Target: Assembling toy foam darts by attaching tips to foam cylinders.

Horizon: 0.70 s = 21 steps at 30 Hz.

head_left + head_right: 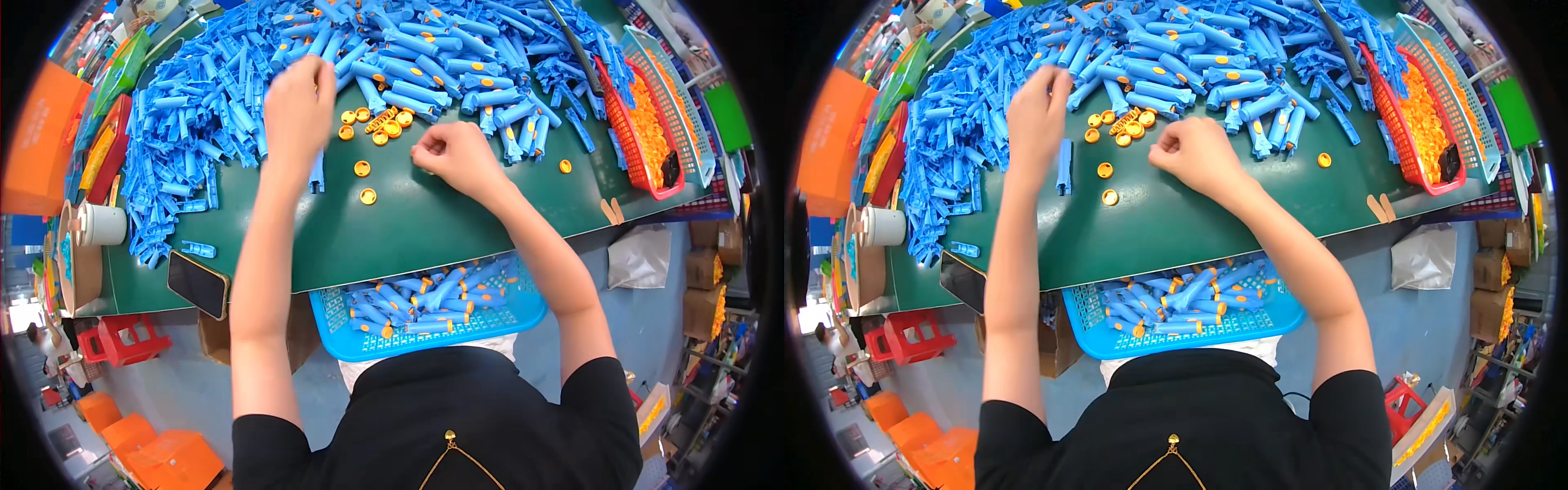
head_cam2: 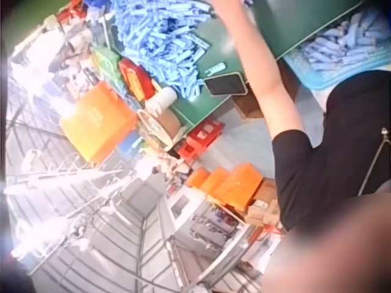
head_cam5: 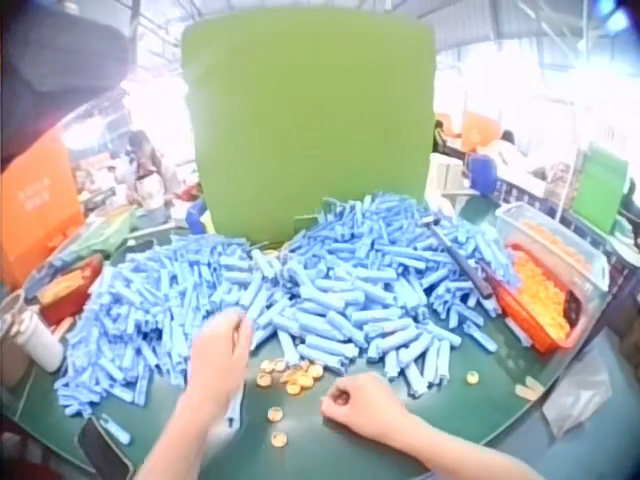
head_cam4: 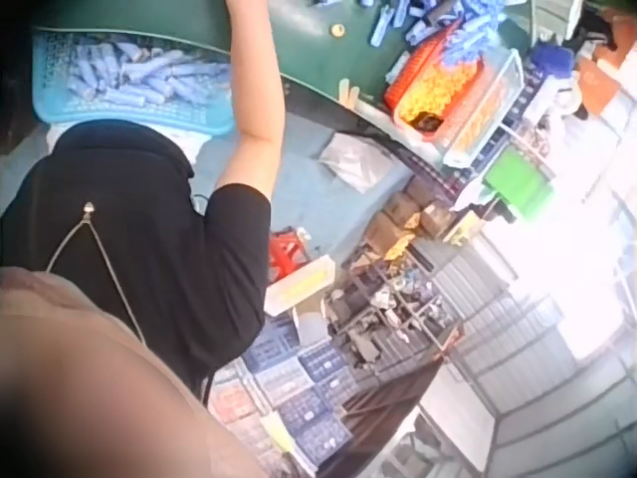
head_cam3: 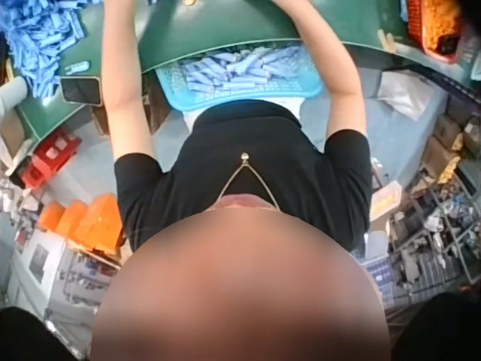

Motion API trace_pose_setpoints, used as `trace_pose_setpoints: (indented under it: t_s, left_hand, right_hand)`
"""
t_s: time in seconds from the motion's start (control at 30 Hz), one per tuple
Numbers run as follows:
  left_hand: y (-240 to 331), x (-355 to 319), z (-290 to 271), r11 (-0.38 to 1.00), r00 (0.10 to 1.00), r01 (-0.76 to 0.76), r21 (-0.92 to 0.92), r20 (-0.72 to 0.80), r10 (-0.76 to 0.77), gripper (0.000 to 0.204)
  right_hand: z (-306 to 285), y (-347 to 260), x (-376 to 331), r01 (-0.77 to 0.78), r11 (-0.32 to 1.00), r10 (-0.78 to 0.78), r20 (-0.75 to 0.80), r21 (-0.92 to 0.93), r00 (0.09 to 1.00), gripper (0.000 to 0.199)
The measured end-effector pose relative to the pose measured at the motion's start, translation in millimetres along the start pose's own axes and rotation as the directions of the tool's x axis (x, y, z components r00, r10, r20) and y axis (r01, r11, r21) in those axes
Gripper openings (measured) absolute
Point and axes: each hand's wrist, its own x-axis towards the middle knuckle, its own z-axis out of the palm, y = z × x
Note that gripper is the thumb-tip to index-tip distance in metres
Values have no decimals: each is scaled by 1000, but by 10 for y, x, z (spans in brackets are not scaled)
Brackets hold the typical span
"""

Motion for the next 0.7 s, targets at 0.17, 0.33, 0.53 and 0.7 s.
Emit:
trace_pose_setpoints:
  t_s: [0.17, 0.33, 0.53, 0.7]
  left_hand:
    - [-467, 398, 341, 820, 963, 140, 556, 116, -243, 43]
    - [-284, 135, 16, 951, 987, 160, 264, -40, -155, 30]
    - [422, -722, -456, 827, 984, 152, -542, 4, -179, 20]
    - [761, -1495, -66, 569, 963, 266, -778, 186, -196, 30]
  right_hand:
    - [14, 45, -37, -42, 998, 39, -66, -52, 997, 23]
    - [-88, 114, -118, 31, 996, -37, -70, -86, 997, 21]
    - [-111, 267, -220, 135, 986, -140, -39, -93, 989, 31]
    - [-108, 107, -264, 152, 988, -150, -40, 39, 988, 23]
